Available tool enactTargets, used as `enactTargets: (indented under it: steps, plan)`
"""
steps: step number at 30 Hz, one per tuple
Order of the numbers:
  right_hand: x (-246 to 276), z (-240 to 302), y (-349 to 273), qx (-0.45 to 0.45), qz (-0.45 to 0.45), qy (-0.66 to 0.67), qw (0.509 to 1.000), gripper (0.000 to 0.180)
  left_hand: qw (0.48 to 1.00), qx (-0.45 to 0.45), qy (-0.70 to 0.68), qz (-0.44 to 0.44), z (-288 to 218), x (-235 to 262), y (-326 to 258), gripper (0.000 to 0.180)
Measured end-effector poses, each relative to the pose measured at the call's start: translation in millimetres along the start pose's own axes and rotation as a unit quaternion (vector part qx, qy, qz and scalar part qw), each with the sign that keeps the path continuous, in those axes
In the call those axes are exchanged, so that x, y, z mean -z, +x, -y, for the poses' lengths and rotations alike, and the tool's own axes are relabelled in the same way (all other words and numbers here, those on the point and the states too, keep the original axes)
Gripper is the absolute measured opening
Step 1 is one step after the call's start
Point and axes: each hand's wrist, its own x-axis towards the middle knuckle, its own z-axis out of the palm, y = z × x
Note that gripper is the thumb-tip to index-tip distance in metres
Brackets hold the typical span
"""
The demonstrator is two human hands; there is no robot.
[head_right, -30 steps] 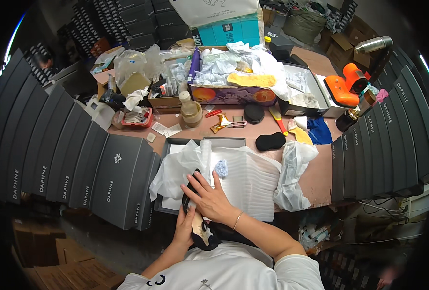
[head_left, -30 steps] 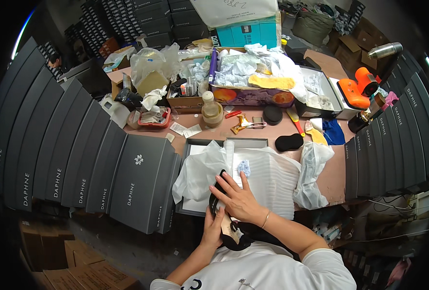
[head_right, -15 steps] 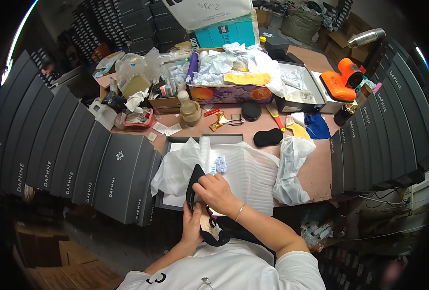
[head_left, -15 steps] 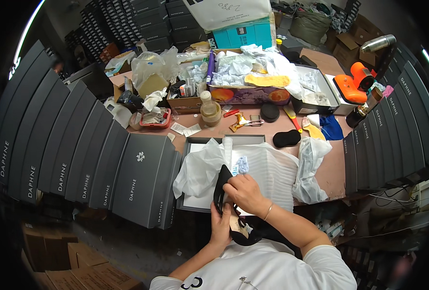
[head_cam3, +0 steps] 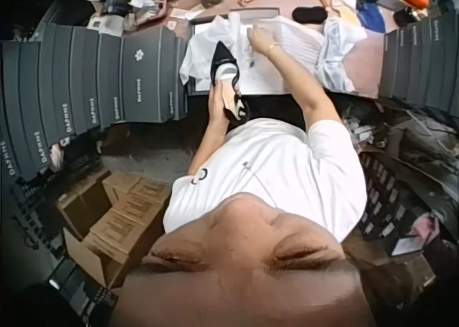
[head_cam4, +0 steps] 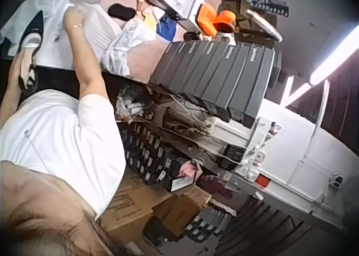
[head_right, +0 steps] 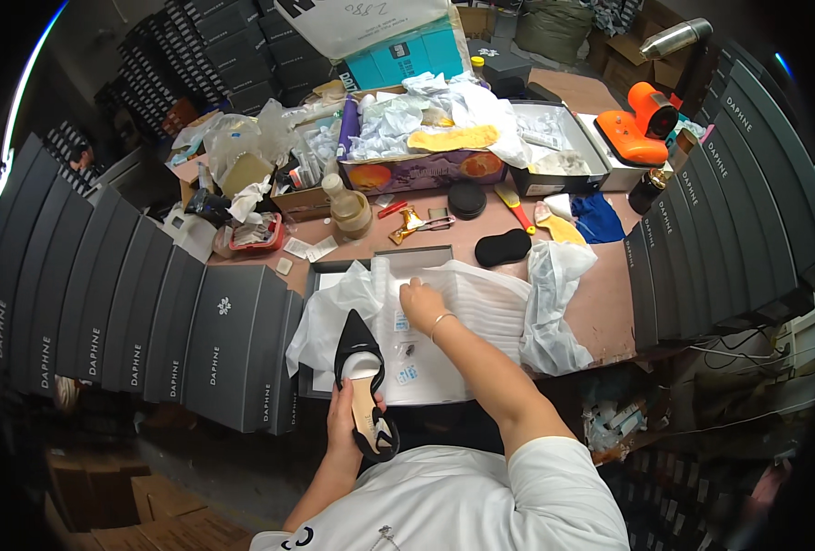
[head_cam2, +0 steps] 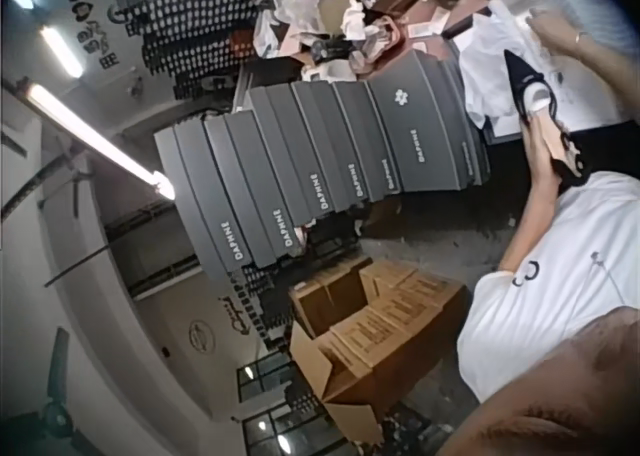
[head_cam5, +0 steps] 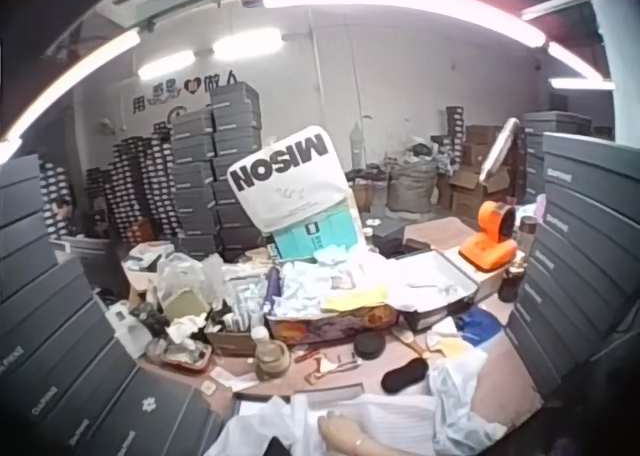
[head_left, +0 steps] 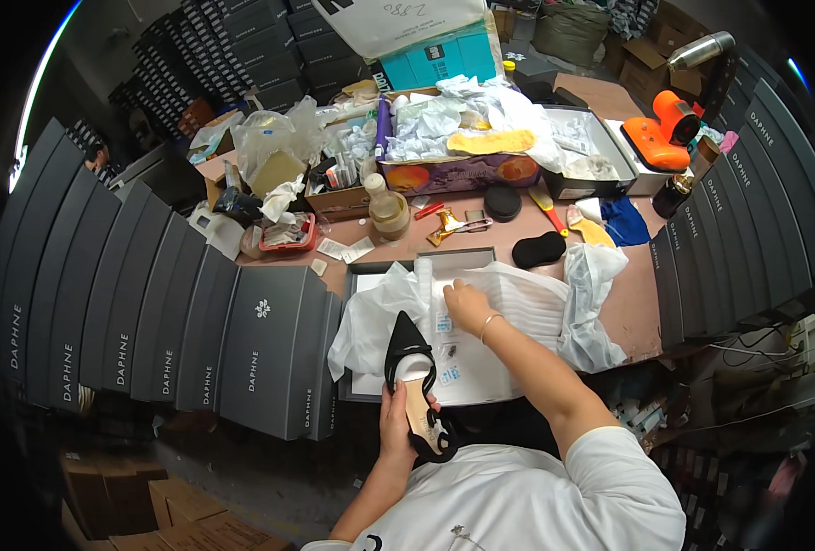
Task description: Packing shoes into boxes with protective tissue paper and silica gel.
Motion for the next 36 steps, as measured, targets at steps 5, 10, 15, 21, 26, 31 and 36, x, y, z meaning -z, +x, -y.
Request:
enactTargets:
  steps: [5,10,15,21,26,31,36]
  plan:
    - [105.2,50.5,-75.4,0.139,-0.157,0.259,0.943,0.030,0.997,-0.038,-0.050,-0.041,5.2,11.6,12.8,0.041]
    - [88.8,89.6,-117.6,0.234,-0.155,0.158,0.947,0.036,0.996,-0.061,-0.035,0.057,11.8,-21.5,11.5,0.035]
    - [91.8,77.7,-128.4,0.224,-0.168,0.279,0.919,0.033,0.993,-0.013,0.001,0.121,-4.4,-3.7,7.5,0.035]
    - [84.1,85.0,-125.1,0.214,-0.227,0.142,0.939,0.051,0.997,-0.033,-0.023,0.063,18.0,-5.4,9.4,0.025]
    - [76.5,63.8,-129.6,0.136,-0.099,0.387,0.907,0.077,0.995,0.034,0.006,0.089,21.0,-16.0,-12.7,0.029]
    - [75.9,71.7,-120.5,0.076,-0.064,0.383,0.918,0.072,0.999,0.031,-0.019,0.036,19.2,-18.6,-6.5,0.033]
    - [119.1,-1.2,-137.1,0.051,-0.264,0.213,0.939,0.086,0.985,-0.148,0.077,0.046,-33.0,8.4,57.6,0.064]
